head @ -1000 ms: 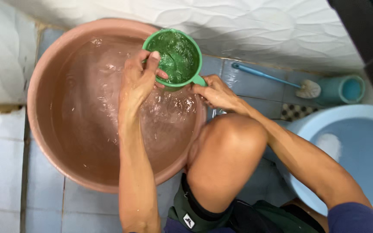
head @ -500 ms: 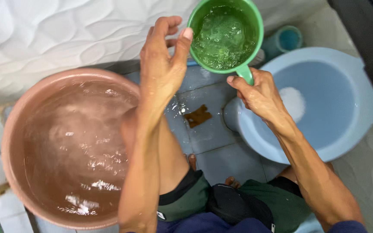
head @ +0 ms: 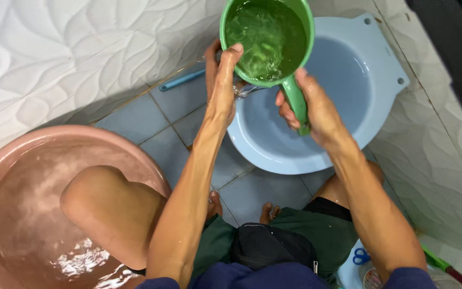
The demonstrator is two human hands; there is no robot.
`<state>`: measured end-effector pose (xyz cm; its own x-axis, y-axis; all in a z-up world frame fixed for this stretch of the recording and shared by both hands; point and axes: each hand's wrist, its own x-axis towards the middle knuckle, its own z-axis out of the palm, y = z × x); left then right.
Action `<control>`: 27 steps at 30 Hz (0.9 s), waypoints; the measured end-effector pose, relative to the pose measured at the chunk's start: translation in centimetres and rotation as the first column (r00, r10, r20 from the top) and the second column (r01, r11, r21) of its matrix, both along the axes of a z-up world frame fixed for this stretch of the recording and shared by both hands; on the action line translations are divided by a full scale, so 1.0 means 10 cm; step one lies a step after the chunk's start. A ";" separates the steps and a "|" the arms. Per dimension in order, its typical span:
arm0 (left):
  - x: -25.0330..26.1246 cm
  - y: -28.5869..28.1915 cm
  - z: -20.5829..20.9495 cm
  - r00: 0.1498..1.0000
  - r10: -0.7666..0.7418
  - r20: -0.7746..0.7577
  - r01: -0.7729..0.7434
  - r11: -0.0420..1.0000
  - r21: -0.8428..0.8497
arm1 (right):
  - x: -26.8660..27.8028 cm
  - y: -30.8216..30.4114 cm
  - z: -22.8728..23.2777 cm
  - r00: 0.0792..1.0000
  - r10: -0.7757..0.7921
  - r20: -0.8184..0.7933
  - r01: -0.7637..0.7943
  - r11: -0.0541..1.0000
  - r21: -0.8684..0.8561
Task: The person scrubs the inside of a light blue plastic basin using a purple brush and a sponge. They then rinse the basin by scooping water from a pink basin with a green cup and pouring it into the blue basin.
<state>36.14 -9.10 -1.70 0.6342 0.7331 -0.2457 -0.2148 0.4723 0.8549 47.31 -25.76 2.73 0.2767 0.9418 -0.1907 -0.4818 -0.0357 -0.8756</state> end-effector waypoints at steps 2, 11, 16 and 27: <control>0.06 -0.03 0.04 0.991 0.066 -0.117 -0.040 0.976 0.216 | 0.25 -0.04 -0.15 0.973 -0.073 0.217 0.123 0.967 -0.225; 0.34 -0.09 0.42 0.950 0.095 -0.296 0.076 0.851 0.519 | 1.14 0.03 -0.75 0.675 0.284 0.681 0.191 0.824 -0.533; 0.57 -0.14 0.36 0.990 0.037 -0.139 0.038 0.865 0.501 | 1.30 -0.10 -0.96 0.402 0.247 0.882 0.216 0.910 -0.353; 0.32 0.25 0.37 0.990 -0.041 -0.136 0.075 0.965 0.252 | 0.95 0.04 -0.55 0.353 0.577 0.736 0.272 0.690 -0.671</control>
